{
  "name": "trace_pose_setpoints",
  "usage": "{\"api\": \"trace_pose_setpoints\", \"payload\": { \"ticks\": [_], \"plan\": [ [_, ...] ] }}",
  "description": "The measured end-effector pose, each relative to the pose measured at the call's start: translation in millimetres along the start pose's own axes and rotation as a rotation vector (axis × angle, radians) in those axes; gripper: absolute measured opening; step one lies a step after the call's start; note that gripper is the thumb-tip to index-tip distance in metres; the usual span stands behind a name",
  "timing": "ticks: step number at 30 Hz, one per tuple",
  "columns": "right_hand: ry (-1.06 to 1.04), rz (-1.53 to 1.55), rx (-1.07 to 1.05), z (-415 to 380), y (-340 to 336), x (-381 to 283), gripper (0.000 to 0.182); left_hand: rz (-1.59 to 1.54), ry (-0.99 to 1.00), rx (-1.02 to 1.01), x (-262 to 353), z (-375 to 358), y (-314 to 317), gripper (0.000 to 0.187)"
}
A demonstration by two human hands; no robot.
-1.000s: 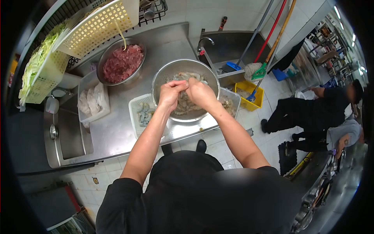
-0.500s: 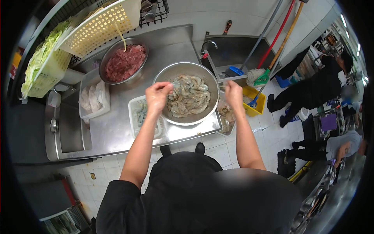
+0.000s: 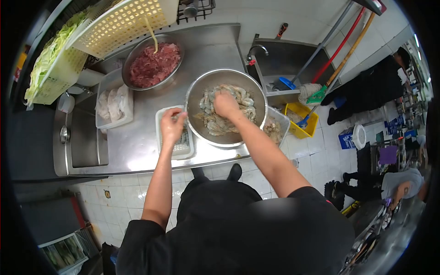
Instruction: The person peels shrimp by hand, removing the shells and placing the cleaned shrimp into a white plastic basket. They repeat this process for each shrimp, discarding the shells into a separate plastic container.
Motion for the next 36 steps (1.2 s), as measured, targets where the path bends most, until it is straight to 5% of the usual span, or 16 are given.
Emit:
{"api": "trace_pose_setpoints", "payload": {
  "ticks": [8,14,17,21,24,27,29,31,33,36],
  "plan": [
    [-0.006,-0.158,-0.154,24,50,-18,0.022,-0.146,0.097,-0.183,43,7,19,0.015],
    [-0.056,0.371,-0.104,10,-34,-55,0.032,-0.159,0.122,-0.279,52,38,59,0.027],
    [-0.088,0.177,-0.059,-11,-73,-67,0.028,-0.287,-0.072,-0.521,61,36,100,0.031],
    [-0.113,0.073,-0.019,-38,-95,-57,0.022,-0.107,0.227,-0.388,90,25,132,0.035],
    [-0.066,0.189,-0.015,-64,-104,-44,0.022,-0.402,-0.455,-0.937,91,-8,166,0.029],
    [-0.044,0.352,0.138,-84,-118,-28,0.020,-0.541,-0.571,-1.183,106,-27,186,0.030],
    [-0.069,0.435,0.293,-99,-127,-13,0.022,-0.565,-0.548,-1.200,114,-32,202,0.030],
    [0.309,0.663,0.498,-129,-131,36,0.029,-0.594,-0.526,-1.212,120,-35,212,0.030],
    [0.478,0.550,0.751,-165,-152,73,0.032,-0.585,-0.538,-1.009,113,-25,209,0.030],
    [0.609,0.383,0.708,-206,-133,138,0.032,-0.707,-0.587,-0.893,107,-21,206,0.029]
  ]
}}
Point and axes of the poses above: each hand's wrist, its own z-axis towards the middle knuckle, its own y-axis out of the palm, x = y × z, the point moved 8 cm from there along z, towards the middle knuckle, and after that the axes turned 12 degrees about -y, right-handed, at the moved point
